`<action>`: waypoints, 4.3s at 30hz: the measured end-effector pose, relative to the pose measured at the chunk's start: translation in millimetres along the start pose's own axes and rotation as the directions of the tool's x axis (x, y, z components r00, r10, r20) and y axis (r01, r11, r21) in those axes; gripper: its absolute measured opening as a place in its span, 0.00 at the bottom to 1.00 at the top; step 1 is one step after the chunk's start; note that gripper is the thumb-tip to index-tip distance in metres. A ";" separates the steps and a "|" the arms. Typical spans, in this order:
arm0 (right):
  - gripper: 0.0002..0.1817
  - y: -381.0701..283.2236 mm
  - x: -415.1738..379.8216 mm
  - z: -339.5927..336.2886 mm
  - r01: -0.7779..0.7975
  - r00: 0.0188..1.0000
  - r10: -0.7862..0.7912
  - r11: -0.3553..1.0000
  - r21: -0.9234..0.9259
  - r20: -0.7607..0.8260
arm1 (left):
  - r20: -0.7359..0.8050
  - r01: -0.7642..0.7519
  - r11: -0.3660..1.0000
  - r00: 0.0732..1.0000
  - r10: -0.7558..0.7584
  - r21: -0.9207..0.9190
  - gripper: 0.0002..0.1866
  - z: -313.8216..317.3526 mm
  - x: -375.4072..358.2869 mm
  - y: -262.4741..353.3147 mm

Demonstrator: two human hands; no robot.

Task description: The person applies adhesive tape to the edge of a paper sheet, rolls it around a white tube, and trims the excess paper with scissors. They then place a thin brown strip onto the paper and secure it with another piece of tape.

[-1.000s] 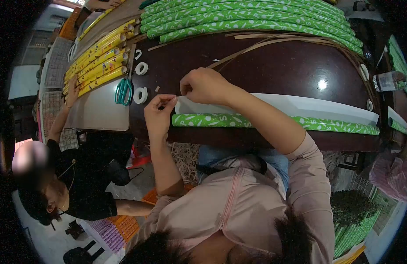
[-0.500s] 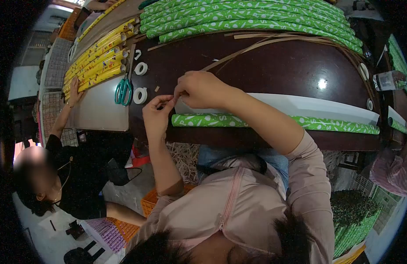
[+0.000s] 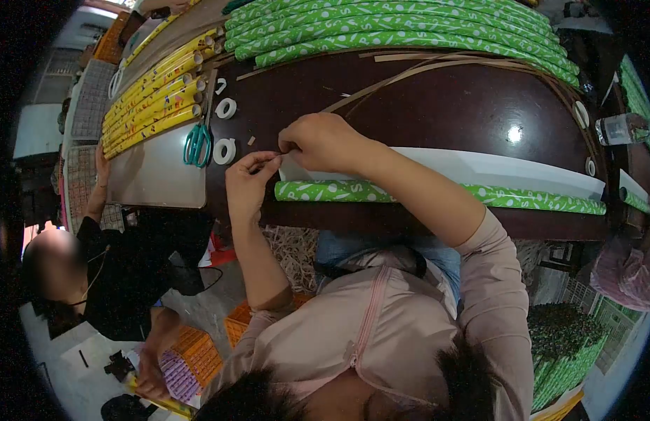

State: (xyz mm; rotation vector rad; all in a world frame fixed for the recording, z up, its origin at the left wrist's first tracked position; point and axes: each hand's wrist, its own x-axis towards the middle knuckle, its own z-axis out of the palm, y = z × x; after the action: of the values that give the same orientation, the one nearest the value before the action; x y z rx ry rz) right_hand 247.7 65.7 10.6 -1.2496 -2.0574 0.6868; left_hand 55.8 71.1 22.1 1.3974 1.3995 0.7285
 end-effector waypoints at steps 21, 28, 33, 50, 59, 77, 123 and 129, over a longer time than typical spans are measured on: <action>0.07 0.4 -0.2 2.5 0.003 1.000 -0.003 1.000 0.011 0.003 | 0.023 0.052 0.998 0.998 -0.051 -0.044 0.10 -2.5 0.1 -1.4; 0.08 -2.6 -1.0 -3.7 0.070 0.996 -0.067 0.996 -0.060 0.059 | 0.019 0.039 0.999 0.999 -0.038 -0.029 0.10 -2.7 0.5 -0.9; 0.08 -6.2 -0.5 -4.1 0.036 0.999 -0.035 0.998 -0.055 0.024 | 0.010 0.023 1.000 1.000 -0.022 -0.018 0.10 -1.7 1.4 -4.6; 0.12 7.1 4.1 -3.5 -0.147 0.978 0.106 0.959 0.240 0.178 | 0.007 0.016 1.000 1.000 -0.016 -0.002 0.08 -2.1 1.1 -3.4; 0.14 3.1 2.2 -1.8 -0.219 0.974 0.201 0.955 -0.201 -0.108 | -0.005 0.009 0.999 1.000 -0.009 0.043 0.10 -2.1 3.3 -6.5; 0.10 -0.5 -29.6 -47.6 -0.212 0.949 0.020 0.779 -0.590 -0.314 | 0.516 -0.820 0.244 0.526 0.676 0.517 0.21 47.3 -52.8 -15.1; 0.13 -4.0 -141.0 -122.8 -0.280 0.946 0.264 0.958 -0.066 -0.187 | 0.593 -0.816 0.129 0.508 0.625 0.563 0.23 19.2 -50.8 -20.1; 0.14 21.4 -110.7 -99.1 -0.374 0.926 0.371 0.926 0.040 0.074 | 0.596 -0.812 0.120 0.511 0.619 0.571 0.23 17.9 -50.5 -22.3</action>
State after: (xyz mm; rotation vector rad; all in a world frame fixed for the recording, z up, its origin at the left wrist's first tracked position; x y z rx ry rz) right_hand 372.1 -14.6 34.8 -1.6270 -1.8520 0.9588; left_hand 56.3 15.1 7.0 2.9847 0.7245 0.4272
